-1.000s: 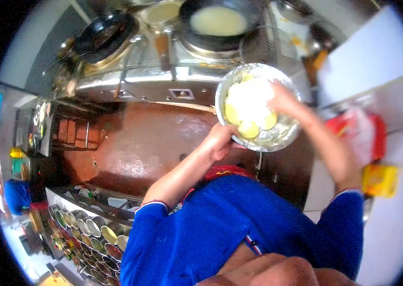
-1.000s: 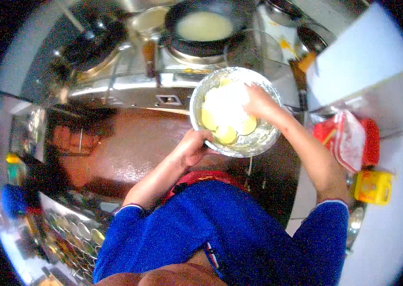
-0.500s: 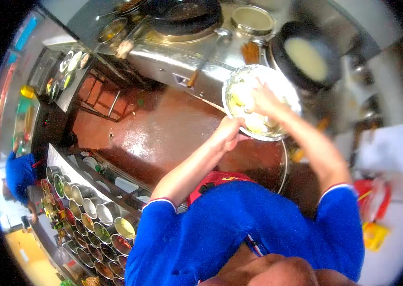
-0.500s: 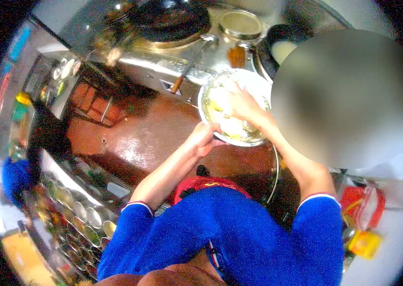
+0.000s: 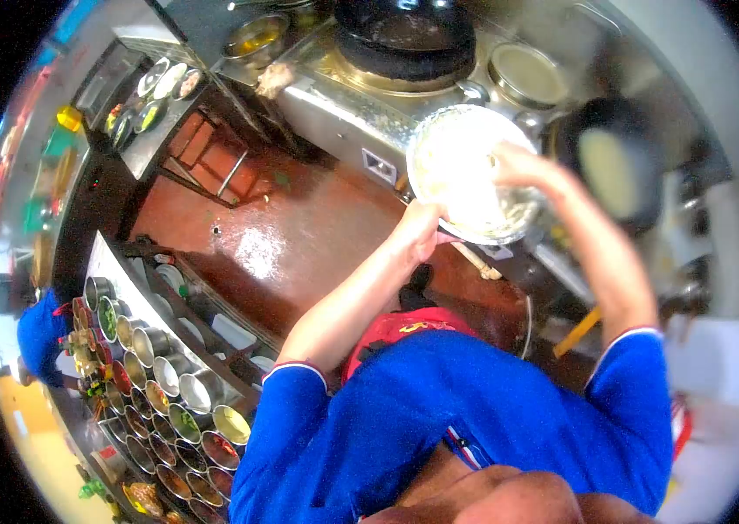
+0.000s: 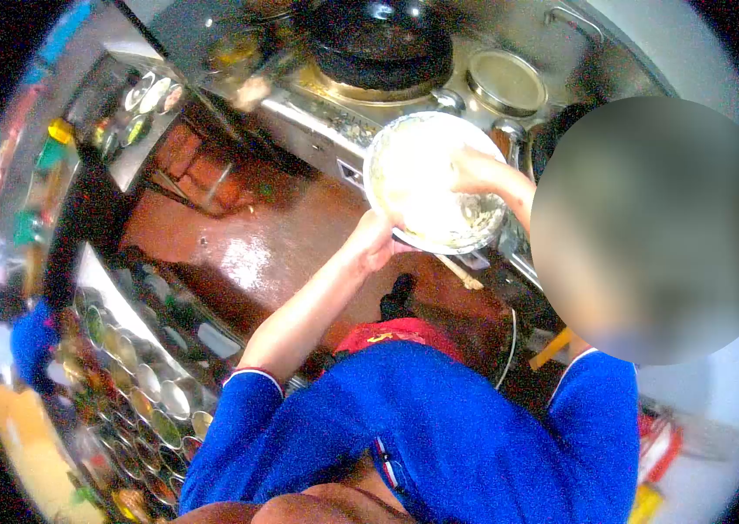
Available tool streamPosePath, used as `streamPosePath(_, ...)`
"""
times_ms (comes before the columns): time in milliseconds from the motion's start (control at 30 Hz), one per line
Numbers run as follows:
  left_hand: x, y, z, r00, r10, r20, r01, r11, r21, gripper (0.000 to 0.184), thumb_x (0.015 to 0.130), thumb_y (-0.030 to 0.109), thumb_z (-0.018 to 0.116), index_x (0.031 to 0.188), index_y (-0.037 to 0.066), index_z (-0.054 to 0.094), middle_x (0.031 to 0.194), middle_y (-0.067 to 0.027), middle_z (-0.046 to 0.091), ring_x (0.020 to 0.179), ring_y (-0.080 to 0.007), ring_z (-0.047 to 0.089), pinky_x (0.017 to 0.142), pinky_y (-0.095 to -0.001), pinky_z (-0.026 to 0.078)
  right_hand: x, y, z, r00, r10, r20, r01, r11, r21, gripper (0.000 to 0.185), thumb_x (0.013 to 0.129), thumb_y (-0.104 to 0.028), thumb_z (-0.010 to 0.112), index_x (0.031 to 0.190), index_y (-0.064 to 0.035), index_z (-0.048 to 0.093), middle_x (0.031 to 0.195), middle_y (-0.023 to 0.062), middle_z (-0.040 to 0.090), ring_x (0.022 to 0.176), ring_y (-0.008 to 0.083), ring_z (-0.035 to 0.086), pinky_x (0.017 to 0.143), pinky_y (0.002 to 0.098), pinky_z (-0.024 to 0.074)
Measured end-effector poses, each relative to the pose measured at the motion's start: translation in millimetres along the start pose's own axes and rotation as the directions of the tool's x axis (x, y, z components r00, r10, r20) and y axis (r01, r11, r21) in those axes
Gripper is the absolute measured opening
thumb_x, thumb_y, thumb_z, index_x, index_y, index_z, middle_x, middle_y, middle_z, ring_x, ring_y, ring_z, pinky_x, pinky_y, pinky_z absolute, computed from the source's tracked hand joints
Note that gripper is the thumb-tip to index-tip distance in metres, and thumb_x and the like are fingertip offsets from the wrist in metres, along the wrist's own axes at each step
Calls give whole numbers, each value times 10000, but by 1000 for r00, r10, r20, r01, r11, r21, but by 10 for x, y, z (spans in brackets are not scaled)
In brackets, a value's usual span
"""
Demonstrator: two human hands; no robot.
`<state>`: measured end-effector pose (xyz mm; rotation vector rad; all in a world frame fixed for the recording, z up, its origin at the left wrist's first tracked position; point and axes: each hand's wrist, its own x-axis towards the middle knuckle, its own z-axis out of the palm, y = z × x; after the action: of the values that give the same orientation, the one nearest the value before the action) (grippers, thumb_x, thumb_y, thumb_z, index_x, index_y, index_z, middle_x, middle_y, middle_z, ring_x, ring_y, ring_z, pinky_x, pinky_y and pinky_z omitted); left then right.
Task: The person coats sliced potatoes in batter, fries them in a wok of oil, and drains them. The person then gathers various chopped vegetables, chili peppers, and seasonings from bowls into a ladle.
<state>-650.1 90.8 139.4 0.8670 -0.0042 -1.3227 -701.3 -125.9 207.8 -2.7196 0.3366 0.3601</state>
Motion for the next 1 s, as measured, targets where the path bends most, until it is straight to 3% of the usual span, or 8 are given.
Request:
streamPosePath(167,305,262,39,992,70,-105,-71,997,-5,566,742,-40,438,1297,-79,334,1177,-231,533,969,-348,633,753,-461,601,272,-101,212,981,66,180,-109,965,237,605,748,-255,642,1306,-76,493,1214,229,573,1169,381,528,957,447,443)
streamPosePath(267,609,219,25,993,58,-105,-55,998,36,531,739,-50,436,1266,-67,373,1172,-228,543,962,-341,637,754,-471,597,414,-223,711,942,-28,-334,-22,989,-144,581,730,-249,655,1275,-93,531,1317,210,495,1209,458,445,982,507,404)
streamPosePath(367,808,200,-66,996,57,-63,-54,997,47,538,742,-48,445,1274,-70,372,1165,-230,553,959,-342,639,756,-472,595,666,34,792,901,0,-434,47,994,98,520,722,-218,643,1225,-107,574,1331,195,471,1176,497,423,970,544,395)
streamPosePath(400,827,219,-73,997,33,-64,-32,999,24,546,744,-46,450,1283,-71,365,1165,-231,555,960,-342,638,757,-470,595,757,137,695,927,-179,-329,101,965,-242,484,721,-154,622,1200,-95,583,1274,206,502,1105,461,476,950,516,418)
streamPosePath(633,965,433,-110,999,-13,-44,12,999,-38,585,752,-45,463,1321,-75,332,1163,-232,562,965,-346,637,754,-462,595,909,702,49,902,79,-424,-57,996,65,456,756,-88,572,1193,38,549,1066,278,606,1031,383,586,941,429,442)
streamPosePath(867,1119,764,-390,996,-82,21,81,996,47,557,768,-41,474,1312,-67,359,1145,-215,578,934,-330,650,721,-457,600,1278,650,-39,971,191,-145,-180,980,86,546,742,-212,657,1221,17,528,1191,258,570,1095,393,560,966,404,436)
streamPosePath(967,1214,800,-402,994,-103,27,101,993,60,513,781,-49,467,1288,-56,391,1107,-199,599,897,-317,662,700,-444,607,1499,417,79,959,212,188,-282,782,556,574,734,-258,670,1235,-17,529,1247,223,552,1167,384,518,1015,442,392)
streamPosePath(1000,1291,846,-422,993,-113,29,111,991,69,504,782,-57,462,1282,-53,396,1098,-196,602,891,-316,664,695,-443,608,1597,162,182,958,270,95,-286,920,269,552,738,-251,666,1226,-25,541,1256,212,552,1188,382,500,1023,469,377)
